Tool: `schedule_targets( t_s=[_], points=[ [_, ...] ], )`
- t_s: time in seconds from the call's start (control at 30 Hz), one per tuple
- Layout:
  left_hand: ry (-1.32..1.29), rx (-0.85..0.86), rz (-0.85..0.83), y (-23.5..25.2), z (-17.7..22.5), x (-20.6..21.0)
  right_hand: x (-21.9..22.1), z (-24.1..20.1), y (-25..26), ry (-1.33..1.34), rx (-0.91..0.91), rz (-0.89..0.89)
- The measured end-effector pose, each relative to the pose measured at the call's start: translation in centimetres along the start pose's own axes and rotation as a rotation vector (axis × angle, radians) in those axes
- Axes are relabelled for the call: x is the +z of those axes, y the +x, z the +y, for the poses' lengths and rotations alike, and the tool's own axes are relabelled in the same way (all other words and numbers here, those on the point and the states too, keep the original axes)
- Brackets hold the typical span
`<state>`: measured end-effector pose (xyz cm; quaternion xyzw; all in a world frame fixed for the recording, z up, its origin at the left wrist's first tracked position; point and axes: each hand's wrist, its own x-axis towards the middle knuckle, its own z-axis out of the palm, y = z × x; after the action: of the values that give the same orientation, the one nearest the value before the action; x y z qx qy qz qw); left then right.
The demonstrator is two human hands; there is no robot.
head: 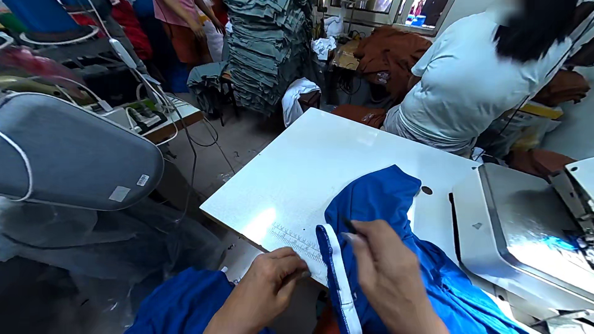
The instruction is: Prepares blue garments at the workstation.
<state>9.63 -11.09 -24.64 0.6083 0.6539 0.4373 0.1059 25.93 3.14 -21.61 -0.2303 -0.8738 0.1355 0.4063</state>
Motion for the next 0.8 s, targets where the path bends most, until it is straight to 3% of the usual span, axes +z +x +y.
schedule_targets(
  t_s=[0.07, 0.13, 0.23, 0.33, 0.43, 0.53, 0.63, 0.8],
  points=[
    [0.051, -0.004, -0.041, -0.9, -0.7, -0.8, -2.8, -0.6, -1.7, -0.010, 0.046, -0.091],
    [0.136, 0.069, 0.076, -0.7, -1.8, -0.7, -5.3, -3.0, -4.0, -0.022, 0.070, -0.338],
    [0.263, 0.154, 0.106, 1.7, -1.6, 0.3, -5.4, -5.1, -8.1, -0.135, -0.002, -0.593],
    [0.228, 0.244, 0.051, 4.9, -2.4, 2.2, -5.1, -5.2, -9.5, -0.345, 0.219, -0.817],
    [0.129, 0.304, -0.001, 6.8, -2.7, 1.9, -6.0, -3.7, -10.1, -0.349, 0.271, -0.737],
    [0.014, 0.297, -0.125, 7.3, -1.7, 0.1, -9.4, -1.9, -10.3, -0.138, 0.303, -0.657],
    [-0.048, 0.261, -0.140, 6.6, -2.1, 0.4, -10.7, -0.3, -11.2, -0.169, 0.212, -0.541],
    [-0.085, 0.281, -0.096, 5.1, -3.7, 1.6, -9.2, -0.8, -13.0, -0.081, 0.095, -0.481]
  ],
)
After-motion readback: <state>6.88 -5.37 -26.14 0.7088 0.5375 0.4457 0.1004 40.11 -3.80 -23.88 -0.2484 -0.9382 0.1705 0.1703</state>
